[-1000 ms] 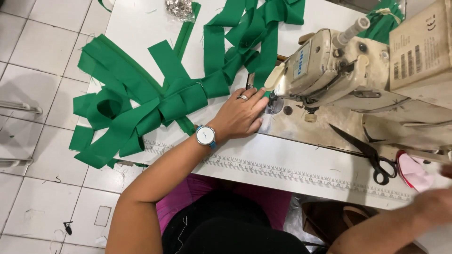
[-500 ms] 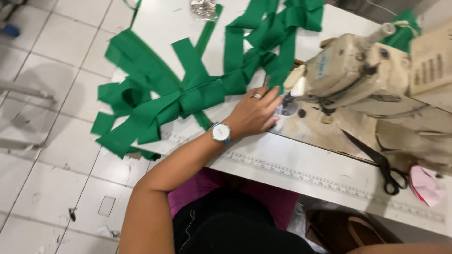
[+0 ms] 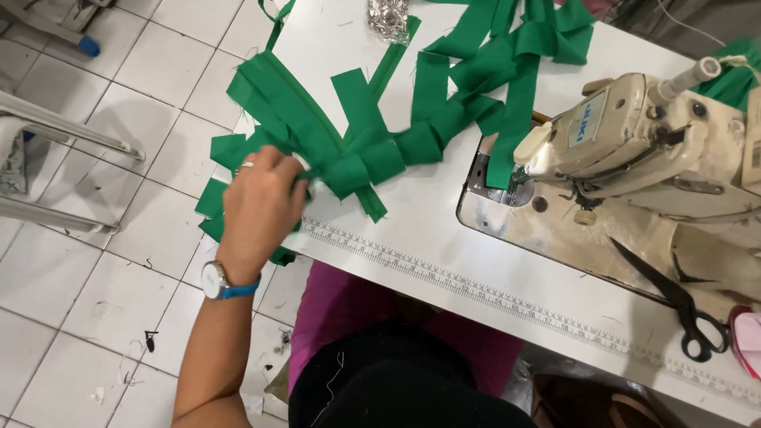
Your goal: Sewing green fabric strips by folding them and feeding them through an industrial sewing machine.
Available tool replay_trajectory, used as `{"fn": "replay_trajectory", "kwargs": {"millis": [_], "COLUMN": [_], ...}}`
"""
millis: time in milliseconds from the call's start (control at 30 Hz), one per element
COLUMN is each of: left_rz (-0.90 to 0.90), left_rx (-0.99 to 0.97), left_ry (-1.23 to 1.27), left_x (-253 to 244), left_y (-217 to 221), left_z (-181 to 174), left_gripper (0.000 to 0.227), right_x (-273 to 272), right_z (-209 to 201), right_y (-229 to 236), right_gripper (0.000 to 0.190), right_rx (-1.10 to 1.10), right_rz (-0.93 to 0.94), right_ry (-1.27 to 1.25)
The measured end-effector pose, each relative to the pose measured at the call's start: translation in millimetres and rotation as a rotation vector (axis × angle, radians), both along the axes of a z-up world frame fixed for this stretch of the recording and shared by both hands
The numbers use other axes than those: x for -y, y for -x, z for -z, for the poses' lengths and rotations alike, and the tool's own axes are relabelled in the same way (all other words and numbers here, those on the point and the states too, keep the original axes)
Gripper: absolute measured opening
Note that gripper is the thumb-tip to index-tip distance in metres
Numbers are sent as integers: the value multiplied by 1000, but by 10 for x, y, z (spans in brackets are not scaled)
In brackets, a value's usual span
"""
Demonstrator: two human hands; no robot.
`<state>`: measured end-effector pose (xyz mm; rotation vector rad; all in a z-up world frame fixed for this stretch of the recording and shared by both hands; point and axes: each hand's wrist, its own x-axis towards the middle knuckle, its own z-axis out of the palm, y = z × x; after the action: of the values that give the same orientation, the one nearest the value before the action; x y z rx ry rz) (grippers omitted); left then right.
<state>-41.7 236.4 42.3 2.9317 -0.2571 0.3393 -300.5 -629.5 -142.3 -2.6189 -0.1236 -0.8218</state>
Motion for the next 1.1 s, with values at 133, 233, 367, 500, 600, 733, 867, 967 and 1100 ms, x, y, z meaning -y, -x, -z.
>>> {"fn": "replay_trajectory", "kwargs": {"millis": [133,233,367,500,600,733,867,967,1100], "left_rz": [-55,58,3,-89,-63,-9,-34,-31,-42], "left_rx": [352,530,579,628,627,660,633,630,603], "left_ry": [201,260,119,-56,-39,-40,-46,-39,3], "left_x": [-8,23,48,52,4,-7,-135,-167,-137], "left_y": [-62,-326,-674,-752,-688,-610,-631,-638,-642], "left_z": [-381,-543,-393,-392,-448,-422,-293,-248,-188], "left_gripper": [12,15,14,19,20,14,16,16,16], "right_x": [-505,-2095,-4234,-5569,-6045,-6317,-6303,-6259,-6210], "right_z": [204,-475,-1585,-1895,-1598,-1166,-1226,-1196,-1252], "right_y": [77,-405,-1131,-1579,-2010,-2455,-2503,-2505,-2479], "right_gripper": [21,23,25,29,27,46,10,16,15], "right_rx": [25,53,88,-330,-157,-13,94,75,44], "right_rz": [-132,-240,-335,-710,-713,-549,-549,-547,-524], "right_ry": [-131,-231,-329,-109,14,190,168,123,70]}}
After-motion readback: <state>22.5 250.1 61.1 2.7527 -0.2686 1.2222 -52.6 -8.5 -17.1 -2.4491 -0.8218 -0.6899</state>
